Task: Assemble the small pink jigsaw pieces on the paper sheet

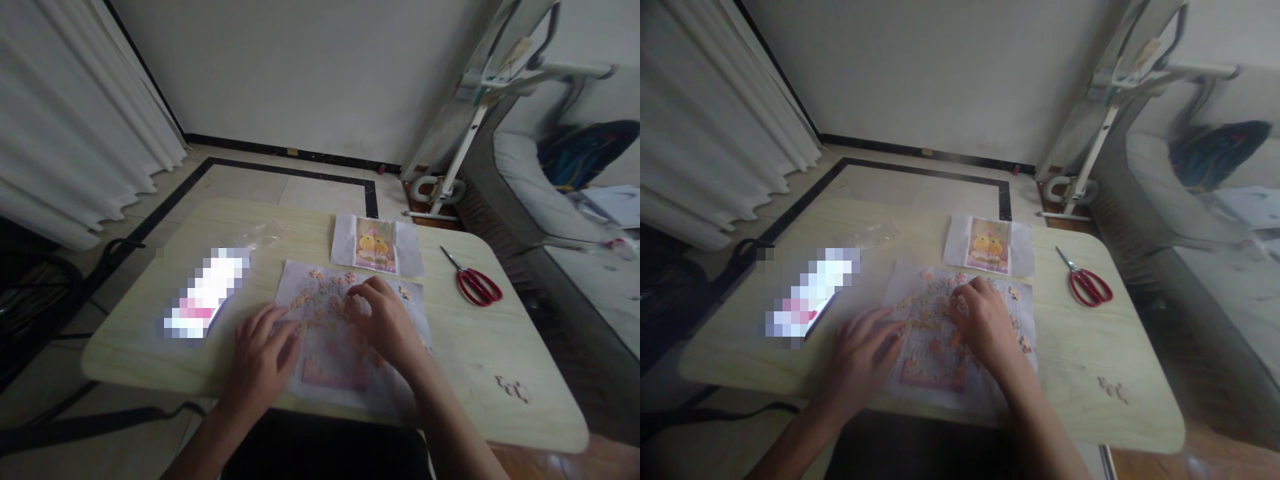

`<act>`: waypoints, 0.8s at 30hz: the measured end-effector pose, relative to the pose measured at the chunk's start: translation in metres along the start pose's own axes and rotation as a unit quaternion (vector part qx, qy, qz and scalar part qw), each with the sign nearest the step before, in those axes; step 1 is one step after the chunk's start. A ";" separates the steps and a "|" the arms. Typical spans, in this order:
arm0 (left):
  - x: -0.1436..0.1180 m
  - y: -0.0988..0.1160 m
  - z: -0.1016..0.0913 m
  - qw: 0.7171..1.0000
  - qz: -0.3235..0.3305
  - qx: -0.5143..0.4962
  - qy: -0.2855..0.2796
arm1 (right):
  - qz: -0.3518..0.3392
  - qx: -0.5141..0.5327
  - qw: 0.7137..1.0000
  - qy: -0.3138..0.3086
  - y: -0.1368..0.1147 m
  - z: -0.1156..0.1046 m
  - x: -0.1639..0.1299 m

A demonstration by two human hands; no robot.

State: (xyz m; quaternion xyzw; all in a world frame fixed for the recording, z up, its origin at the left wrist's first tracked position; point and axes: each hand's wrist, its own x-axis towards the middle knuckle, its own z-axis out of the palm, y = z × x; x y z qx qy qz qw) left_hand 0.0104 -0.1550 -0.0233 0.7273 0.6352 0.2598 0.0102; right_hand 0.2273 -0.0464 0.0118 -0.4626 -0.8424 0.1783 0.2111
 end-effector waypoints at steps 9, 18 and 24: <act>-0.001 -0.002 0.002 1.000 0.007 0.005 0.005 | 0.011 -0.028 1.000 0.006 0.009 -0.001 -0.009; -0.001 -0.002 0.003 1.000 0.006 0.010 0.010 | -0.006 -0.037 0.998 -0.056 -0.012 0.006 -0.013; 0.000 -0.002 0.002 1.000 0.005 0.002 0.012 | 0.018 -0.035 0.999 -0.011 0.009 -0.005 0.002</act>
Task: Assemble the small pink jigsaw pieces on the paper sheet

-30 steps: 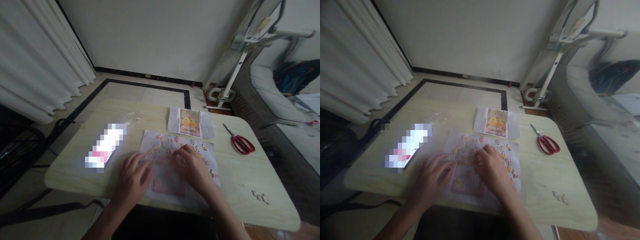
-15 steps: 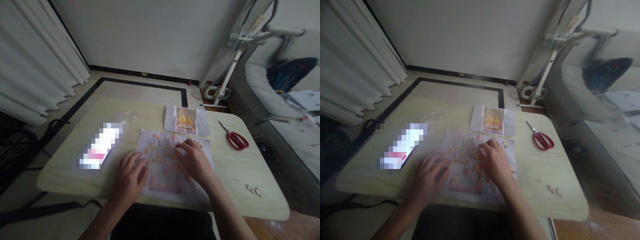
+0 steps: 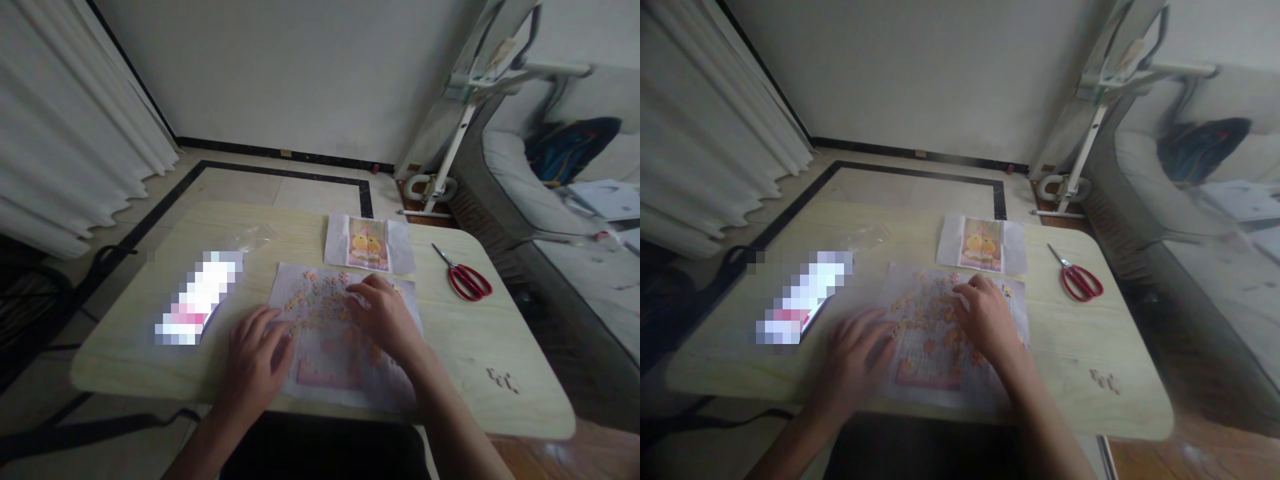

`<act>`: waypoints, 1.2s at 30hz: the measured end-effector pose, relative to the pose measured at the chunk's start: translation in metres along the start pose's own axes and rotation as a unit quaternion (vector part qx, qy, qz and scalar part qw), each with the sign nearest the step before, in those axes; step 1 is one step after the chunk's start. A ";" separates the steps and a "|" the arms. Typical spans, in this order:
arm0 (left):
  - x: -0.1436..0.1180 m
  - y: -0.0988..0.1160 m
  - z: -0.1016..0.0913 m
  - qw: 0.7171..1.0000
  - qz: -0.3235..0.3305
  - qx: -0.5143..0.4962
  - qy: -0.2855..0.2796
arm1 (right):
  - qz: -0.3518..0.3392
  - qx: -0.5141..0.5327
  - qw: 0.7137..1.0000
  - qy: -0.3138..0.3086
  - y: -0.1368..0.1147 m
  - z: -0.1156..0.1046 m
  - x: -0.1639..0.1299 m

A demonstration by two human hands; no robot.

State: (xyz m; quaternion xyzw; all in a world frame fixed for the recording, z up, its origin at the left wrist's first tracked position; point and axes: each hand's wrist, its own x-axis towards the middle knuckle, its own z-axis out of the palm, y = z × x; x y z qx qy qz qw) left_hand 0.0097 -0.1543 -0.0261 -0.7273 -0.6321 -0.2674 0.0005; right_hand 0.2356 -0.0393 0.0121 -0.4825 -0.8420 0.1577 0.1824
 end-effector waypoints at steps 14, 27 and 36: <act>0.001 0.000 -0.001 1.000 0.013 0.007 0.005 | -0.028 -0.053 0.998 -0.009 -0.002 0.010 0.033; -0.002 -0.011 0.008 0.998 0.056 0.002 0.039 | 0.108 0.034 0.987 0.113 0.051 -0.053 -0.063; 0.001 -0.015 0.011 0.995 0.069 -0.015 0.069 | 0.290 -0.103 0.931 0.194 0.136 -0.102 -0.184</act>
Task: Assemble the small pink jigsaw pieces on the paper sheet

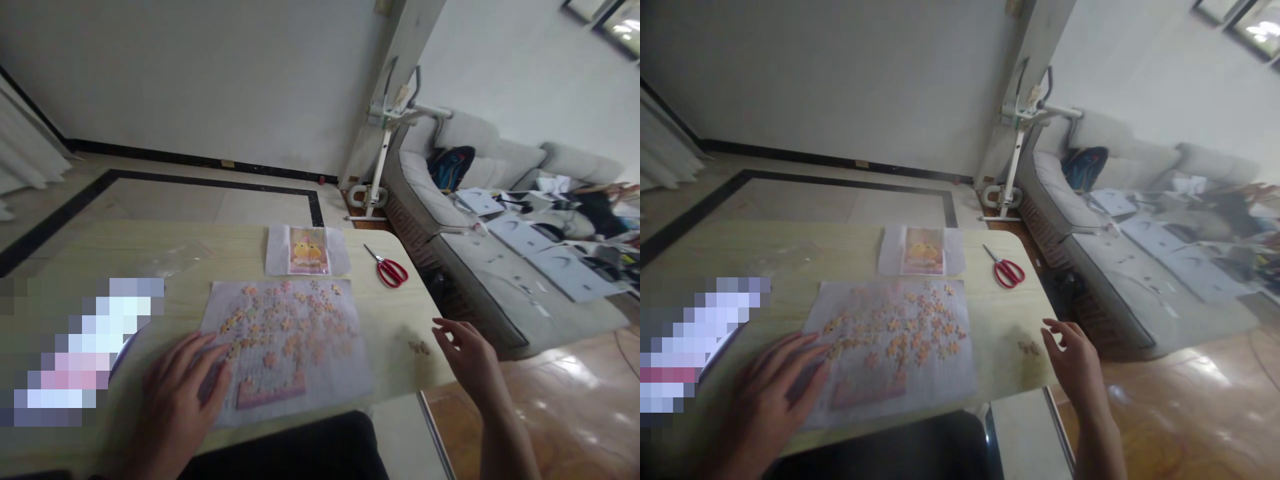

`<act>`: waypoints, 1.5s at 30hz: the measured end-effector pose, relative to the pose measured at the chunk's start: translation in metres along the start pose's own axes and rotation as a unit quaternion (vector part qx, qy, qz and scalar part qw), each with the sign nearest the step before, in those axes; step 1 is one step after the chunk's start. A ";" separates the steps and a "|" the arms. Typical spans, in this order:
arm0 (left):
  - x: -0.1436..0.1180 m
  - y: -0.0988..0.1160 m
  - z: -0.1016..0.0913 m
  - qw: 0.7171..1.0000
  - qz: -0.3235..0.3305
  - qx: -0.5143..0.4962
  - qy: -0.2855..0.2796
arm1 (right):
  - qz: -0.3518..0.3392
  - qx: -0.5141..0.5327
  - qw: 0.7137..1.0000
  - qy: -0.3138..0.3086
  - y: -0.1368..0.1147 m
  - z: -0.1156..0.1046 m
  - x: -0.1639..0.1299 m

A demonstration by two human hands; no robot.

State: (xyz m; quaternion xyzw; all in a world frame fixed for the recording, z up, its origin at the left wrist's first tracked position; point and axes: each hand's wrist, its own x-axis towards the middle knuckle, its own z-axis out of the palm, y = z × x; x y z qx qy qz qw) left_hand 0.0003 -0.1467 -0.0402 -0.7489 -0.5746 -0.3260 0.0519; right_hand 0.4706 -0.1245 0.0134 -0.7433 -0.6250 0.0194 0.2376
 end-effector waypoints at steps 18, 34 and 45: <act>0.000 -0.008 0.000 0.999 0.034 0.000 -0.003 | -0.023 0.063 0.996 -0.052 -0.051 0.013 -0.020; 0.000 -0.005 -0.003 1.000 0.013 -0.011 -0.016 | -0.096 0.122 0.970 -0.186 -0.119 0.041 -0.021; -0.001 -0.004 -0.002 1.000 0.012 0.002 -0.012 | -0.112 0.154 0.953 -0.238 -0.135 0.042 -0.038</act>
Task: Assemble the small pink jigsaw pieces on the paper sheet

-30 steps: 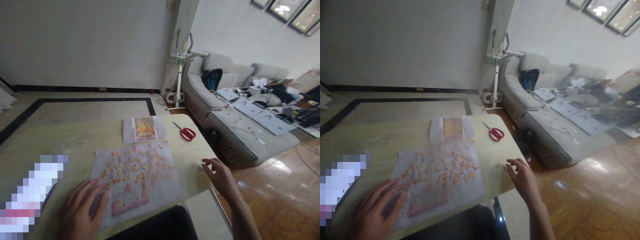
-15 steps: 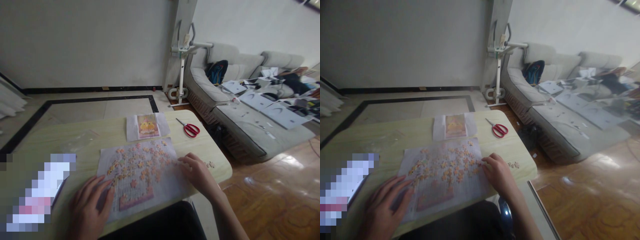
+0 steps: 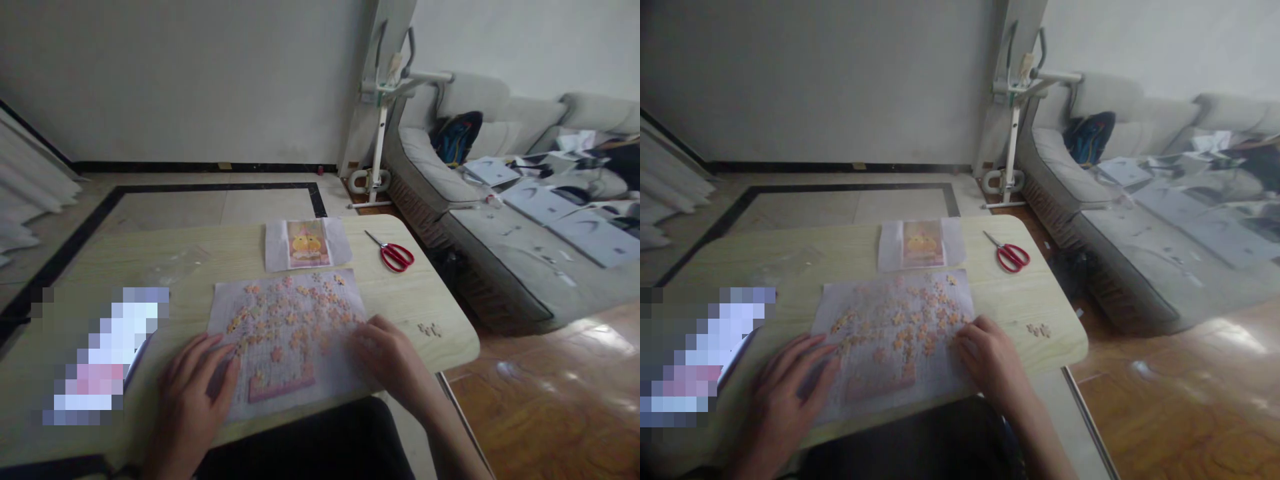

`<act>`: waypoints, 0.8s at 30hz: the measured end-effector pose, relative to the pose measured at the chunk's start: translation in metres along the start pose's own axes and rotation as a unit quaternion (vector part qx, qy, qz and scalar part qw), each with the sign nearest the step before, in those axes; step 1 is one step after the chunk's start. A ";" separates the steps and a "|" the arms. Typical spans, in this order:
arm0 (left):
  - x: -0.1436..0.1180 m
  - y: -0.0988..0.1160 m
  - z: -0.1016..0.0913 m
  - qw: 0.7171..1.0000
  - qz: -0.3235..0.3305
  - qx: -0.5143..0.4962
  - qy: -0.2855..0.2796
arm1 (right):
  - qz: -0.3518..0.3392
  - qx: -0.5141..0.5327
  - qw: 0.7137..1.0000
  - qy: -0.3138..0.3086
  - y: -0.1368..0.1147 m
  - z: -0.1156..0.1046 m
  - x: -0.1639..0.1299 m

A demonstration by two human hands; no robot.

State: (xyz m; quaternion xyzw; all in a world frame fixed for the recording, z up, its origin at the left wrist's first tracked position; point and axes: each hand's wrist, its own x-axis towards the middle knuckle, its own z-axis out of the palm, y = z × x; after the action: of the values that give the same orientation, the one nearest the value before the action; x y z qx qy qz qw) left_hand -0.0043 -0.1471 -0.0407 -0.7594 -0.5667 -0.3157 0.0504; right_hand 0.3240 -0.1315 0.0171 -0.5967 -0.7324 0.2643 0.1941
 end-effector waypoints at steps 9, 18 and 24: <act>0.000 0.003 -0.002 1.000 -0.012 -0.004 -0.013 | -0.048 -0.018 0.998 -0.043 -0.032 0.014 0.008; 0.002 0.005 -0.003 1.000 -0.018 -0.006 -0.006 | -0.050 -0.025 0.998 -0.038 -0.028 0.020 0.010; 0.001 0.006 -0.003 1.000 -0.029 -0.001 -0.009 | -0.056 -0.021 0.997 -0.046 -0.030 0.019 0.009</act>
State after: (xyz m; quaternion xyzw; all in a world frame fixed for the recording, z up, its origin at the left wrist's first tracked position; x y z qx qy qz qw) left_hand 0.0003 -0.1495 -0.0360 -0.7457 -0.5884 -0.3105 0.0355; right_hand 0.2873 -0.1301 0.0201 -0.5458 -0.7784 0.2645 0.1620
